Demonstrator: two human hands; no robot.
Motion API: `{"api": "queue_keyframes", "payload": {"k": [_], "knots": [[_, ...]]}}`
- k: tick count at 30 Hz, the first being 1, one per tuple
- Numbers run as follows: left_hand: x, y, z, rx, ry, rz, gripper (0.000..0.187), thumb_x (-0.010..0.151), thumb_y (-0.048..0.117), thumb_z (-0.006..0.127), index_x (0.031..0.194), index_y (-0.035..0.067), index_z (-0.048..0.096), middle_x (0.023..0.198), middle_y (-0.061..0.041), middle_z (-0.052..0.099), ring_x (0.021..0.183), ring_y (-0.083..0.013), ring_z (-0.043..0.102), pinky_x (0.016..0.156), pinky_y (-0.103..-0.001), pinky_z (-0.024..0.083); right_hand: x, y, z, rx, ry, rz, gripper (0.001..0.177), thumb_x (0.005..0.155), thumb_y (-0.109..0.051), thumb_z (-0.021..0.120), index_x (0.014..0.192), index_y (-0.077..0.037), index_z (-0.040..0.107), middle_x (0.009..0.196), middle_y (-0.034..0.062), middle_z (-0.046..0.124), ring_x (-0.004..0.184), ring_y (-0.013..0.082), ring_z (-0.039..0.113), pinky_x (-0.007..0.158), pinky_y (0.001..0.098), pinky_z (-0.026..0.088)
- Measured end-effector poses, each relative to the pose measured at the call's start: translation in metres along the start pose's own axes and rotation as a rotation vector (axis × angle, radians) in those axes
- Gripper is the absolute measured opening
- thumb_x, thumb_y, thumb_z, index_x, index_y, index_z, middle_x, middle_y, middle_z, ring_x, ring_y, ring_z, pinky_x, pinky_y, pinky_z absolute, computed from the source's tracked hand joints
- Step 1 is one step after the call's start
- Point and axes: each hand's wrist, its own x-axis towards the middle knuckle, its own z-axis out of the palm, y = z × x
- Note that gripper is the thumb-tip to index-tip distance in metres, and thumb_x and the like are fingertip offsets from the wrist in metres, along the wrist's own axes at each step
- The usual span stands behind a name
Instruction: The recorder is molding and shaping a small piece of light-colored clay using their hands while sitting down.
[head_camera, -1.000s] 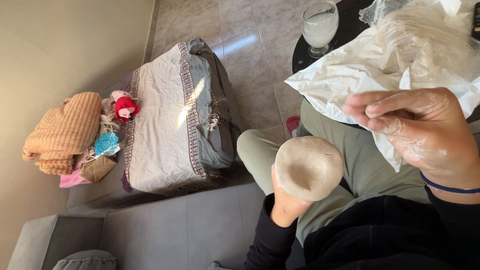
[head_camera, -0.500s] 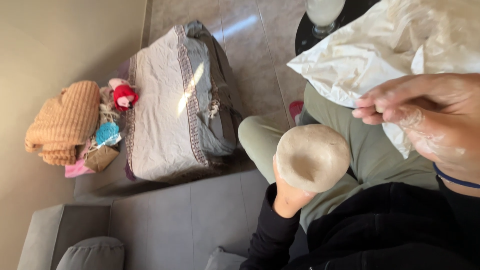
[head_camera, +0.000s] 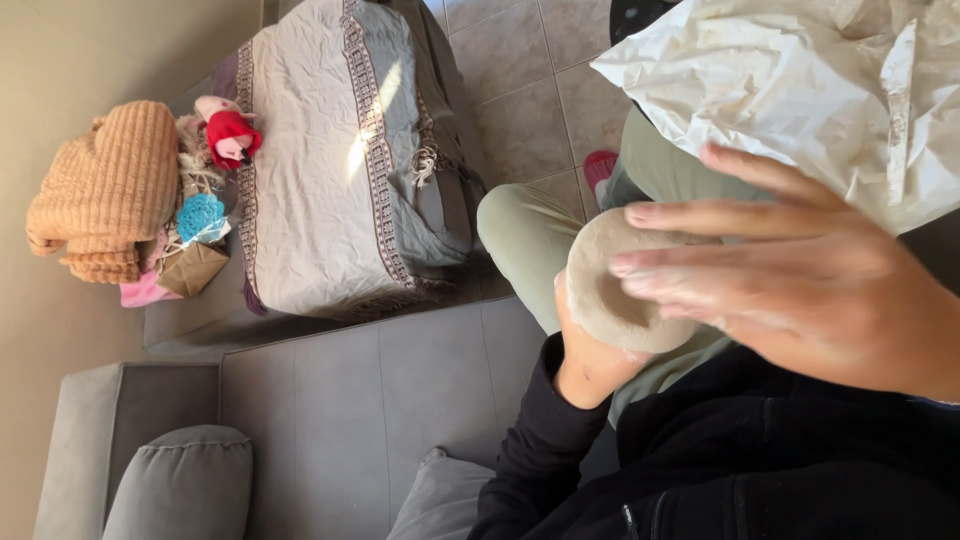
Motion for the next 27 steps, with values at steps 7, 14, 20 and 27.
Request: {"api": "queue_keyframes", "payload": {"k": [7, 14, 20, 27], "knots": [[0.005, 0.018, 0.003, 0.304, 0.003, 0.042, 0.042, 0.090, 0.024, 0.083, 0.124, 0.006, 0.066, 0.112, -0.006, 0.076, 0.103, -0.0179, 0.078, 0.090, -0.029, 0.063, 0.012, 0.002, 0.006, 0.085, -0.068, -0.046, 0.036, 0.085, -0.005, 0.069, 0.120, -0.012, 0.067, 0.135, -0.0011, 0.067, 0.140, 0.0278, 0.055, 0.131, 0.0633, 0.017], [0.004, 0.015, 0.002, 0.162, -0.045, 0.025, 0.049, 0.089, 0.026, 0.084, 0.128, 0.007, 0.063, 0.122, -0.007, 0.073, 0.112, -0.0190, 0.075, 0.098, -0.031, 0.061, 0.011, 0.006, 0.001, 0.269, -0.066, 0.177, 0.050, 0.085, -0.021, 0.074, 0.134, -0.015, 0.064, 0.146, 0.0074, 0.061, 0.140, 0.0265, 0.056, 0.117, 0.0478, 0.038], [0.005, 0.023, 0.004, 0.264, -0.053, 0.082, 0.039, 0.091, 0.018, 0.085, 0.124, 0.006, 0.067, 0.118, -0.007, 0.075, 0.108, -0.0177, 0.077, 0.095, -0.028, 0.062, 0.004, 0.017, 0.003, 0.338, -0.122, 0.456, 0.072, 0.077, -0.026, 0.081, 0.144, -0.011, 0.059, 0.136, 0.0053, 0.071, 0.119, 0.0202, 0.071, 0.098, 0.0349, 0.055], [0.000, 0.020, 0.005, 0.118, -0.115, 0.059, 0.049, 0.090, 0.012, 0.082, 0.135, 0.004, 0.062, 0.128, -0.009, 0.072, 0.116, -0.0181, 0.073, 0.102, -0.029, 0.058, -0.001, 0.016, 0.003, 0.335, -0.119, 0.565, 0.062, 0.077, -0.025, 0.083, 0.137, -0.017, 0.069, 0.098, 0.0013, 0.083, 0.087, 0.0139, 0.076, 0.078, 0.0285, 0.061]]}}
